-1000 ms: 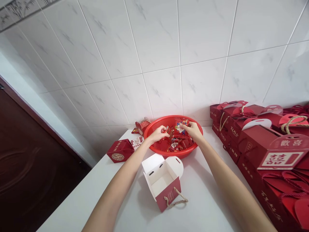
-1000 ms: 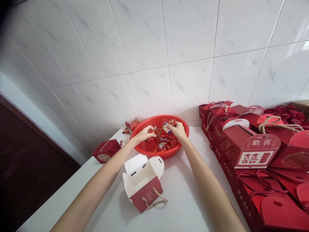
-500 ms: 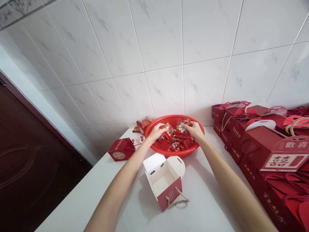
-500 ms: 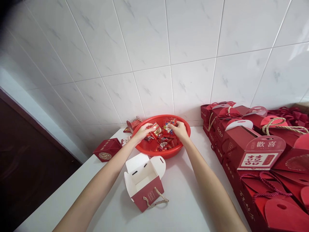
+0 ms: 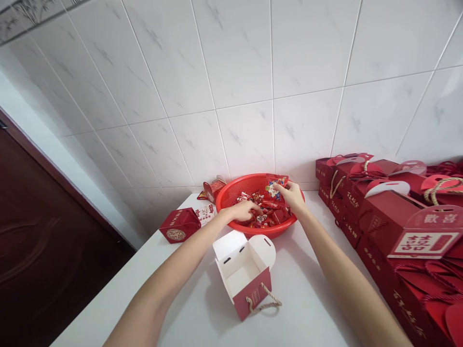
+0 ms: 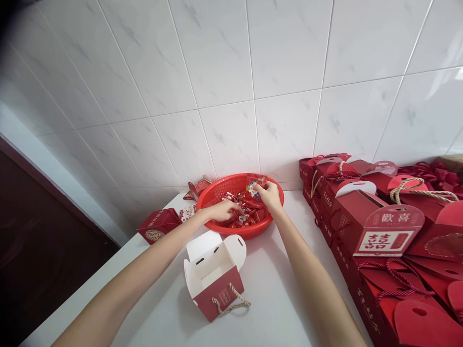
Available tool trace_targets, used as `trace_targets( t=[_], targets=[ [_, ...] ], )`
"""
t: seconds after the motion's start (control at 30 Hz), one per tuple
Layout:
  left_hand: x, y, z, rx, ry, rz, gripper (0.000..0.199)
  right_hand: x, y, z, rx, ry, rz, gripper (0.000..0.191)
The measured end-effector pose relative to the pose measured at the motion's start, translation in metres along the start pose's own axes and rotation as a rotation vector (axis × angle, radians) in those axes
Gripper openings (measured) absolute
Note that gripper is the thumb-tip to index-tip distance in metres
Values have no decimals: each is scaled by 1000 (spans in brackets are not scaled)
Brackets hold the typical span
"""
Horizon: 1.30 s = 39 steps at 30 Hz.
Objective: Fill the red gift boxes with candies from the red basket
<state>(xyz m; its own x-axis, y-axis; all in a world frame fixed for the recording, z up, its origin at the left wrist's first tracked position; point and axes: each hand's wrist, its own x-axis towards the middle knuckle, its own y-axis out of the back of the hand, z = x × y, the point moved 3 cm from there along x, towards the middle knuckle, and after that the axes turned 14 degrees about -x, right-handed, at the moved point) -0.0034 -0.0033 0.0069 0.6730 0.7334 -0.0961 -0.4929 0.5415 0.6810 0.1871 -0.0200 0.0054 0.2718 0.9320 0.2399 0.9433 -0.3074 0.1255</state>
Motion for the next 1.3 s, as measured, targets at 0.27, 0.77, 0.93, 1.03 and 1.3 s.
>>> trace_targets(
  t=[0.27, 0.77, 0.93, 1.03, 1.3],
  targets=[
    [23, -41, 34, 43, -138, -314, 46, 1, 0, 2, 60, -7, 44, 31],
    [38, 4, -12, 51, 135, 125, 23, 1, 1, -1, 60, -18, 62, 28],
    [37, 3, -7, -56, 127, 174, 24, 2, 1, -2, 89, -30, 64, 25],
    [36, 1, -4, -111, 115, 177, 29, 2, 1, -3, 68, -26, 52, 27],
    [35, 3, -3, -112, 61, 201, 21, 1, 1, -1, 80, -16, 68, 27]
  ],
)
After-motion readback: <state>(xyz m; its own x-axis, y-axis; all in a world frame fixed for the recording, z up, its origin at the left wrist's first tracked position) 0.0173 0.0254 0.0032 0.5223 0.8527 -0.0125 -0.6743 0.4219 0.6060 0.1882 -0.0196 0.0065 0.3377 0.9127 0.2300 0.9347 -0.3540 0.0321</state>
